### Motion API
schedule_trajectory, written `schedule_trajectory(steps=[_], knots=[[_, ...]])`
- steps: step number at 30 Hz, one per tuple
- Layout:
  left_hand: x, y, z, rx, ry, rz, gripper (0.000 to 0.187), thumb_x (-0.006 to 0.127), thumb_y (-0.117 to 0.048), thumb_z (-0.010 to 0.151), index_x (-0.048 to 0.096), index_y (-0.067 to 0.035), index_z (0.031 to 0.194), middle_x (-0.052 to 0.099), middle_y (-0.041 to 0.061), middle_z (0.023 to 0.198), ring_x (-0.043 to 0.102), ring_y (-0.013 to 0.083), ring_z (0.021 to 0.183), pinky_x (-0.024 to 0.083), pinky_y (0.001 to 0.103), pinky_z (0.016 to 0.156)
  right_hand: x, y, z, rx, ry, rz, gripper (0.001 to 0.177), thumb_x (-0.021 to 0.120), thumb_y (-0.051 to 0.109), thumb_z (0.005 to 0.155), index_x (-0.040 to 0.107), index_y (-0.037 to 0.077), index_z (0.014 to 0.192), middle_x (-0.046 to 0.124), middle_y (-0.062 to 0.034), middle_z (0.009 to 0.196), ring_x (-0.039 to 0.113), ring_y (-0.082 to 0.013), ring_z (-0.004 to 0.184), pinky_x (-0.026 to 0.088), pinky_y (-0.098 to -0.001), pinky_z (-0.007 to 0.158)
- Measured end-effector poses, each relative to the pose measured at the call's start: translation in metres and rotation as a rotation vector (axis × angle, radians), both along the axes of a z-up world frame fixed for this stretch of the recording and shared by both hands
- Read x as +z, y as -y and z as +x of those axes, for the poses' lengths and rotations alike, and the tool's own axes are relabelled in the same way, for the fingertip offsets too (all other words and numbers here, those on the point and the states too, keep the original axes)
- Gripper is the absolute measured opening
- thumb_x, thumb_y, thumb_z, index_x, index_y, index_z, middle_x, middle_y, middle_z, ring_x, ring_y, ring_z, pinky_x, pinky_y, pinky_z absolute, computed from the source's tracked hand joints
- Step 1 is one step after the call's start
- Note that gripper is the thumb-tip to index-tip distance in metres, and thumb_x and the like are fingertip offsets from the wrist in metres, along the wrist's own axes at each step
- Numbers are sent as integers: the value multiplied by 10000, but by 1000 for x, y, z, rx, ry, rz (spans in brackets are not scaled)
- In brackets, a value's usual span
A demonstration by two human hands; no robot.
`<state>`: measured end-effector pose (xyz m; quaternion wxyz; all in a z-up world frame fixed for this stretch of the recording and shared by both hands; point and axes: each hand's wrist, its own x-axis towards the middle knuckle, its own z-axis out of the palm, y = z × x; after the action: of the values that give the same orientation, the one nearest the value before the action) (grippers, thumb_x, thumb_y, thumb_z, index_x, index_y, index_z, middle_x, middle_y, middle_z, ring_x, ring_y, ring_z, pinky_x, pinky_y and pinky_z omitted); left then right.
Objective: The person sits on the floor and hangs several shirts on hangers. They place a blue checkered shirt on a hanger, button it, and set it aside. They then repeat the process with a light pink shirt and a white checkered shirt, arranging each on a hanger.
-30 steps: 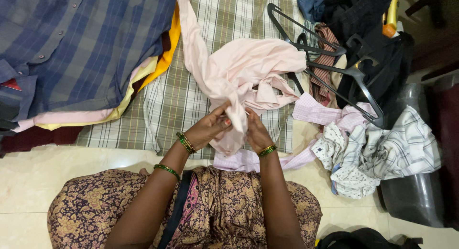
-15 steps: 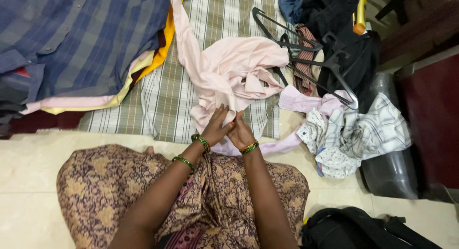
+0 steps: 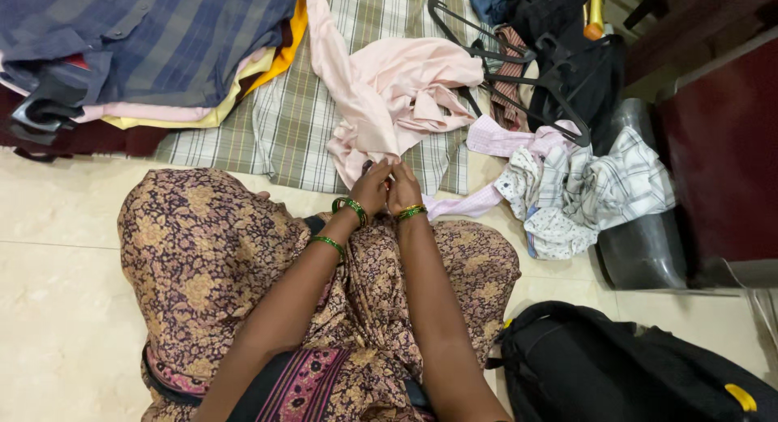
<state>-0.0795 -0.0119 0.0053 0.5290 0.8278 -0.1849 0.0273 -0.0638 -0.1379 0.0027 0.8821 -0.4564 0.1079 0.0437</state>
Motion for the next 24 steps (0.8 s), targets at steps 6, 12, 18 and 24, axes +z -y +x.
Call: schedule_trajectory(steps=[6, 12, 18, 24], knots=[[9, 25, 2, 317, -40, -74, 215, 588, -142, 989, 668, -95, 1184, 690, 172, 1254, 629, 388, 1190, 510, 468, 1007, 24, -9, -29, 34, -70, -43, 583, 535, 334, 1032, 407, 42, 1521, 528, -121, 1490, 563, -246, 1305, 509, -380, 1051], [44, 59, 16, 712, -202, 12, 385, 758, -296, 836, 644, -189, 1188, 578, 141, 1324, 571, 340, 1223, 480, 501, 990, 33, 3, -24, 66, -58, 113, 715, 441, 551, 1047, 463, -11, 1488, 576, -204, 1416, 596, -310, 1235, 523, -426, 1020], [66, 56, 48, 910, -529, 100, 672, 776, -467, 799, 545, -128, 1332, 512, 132, 1376, 495, 340, 1248, 392, 544, 996, 6, -7, -9, 161, -53, 353, 700, 433, 543, 1072, 461, -6, 1505, 601, -173, 1407, 649, -279, 1187, 576, -417, 986], [71, 49, 82, 914, -738, 83, 397, 611, -347, 971, 626, -176, 1330, 602, 115, 1338, 555, 332, 1225, 395, 555, 989, 6, -13, 11, 256, -93, 300, 654, 425, 552, 1029, 472, 79, 1478, 613, -180, 1352, 638, -288, 1127, 560, -456, 929]])
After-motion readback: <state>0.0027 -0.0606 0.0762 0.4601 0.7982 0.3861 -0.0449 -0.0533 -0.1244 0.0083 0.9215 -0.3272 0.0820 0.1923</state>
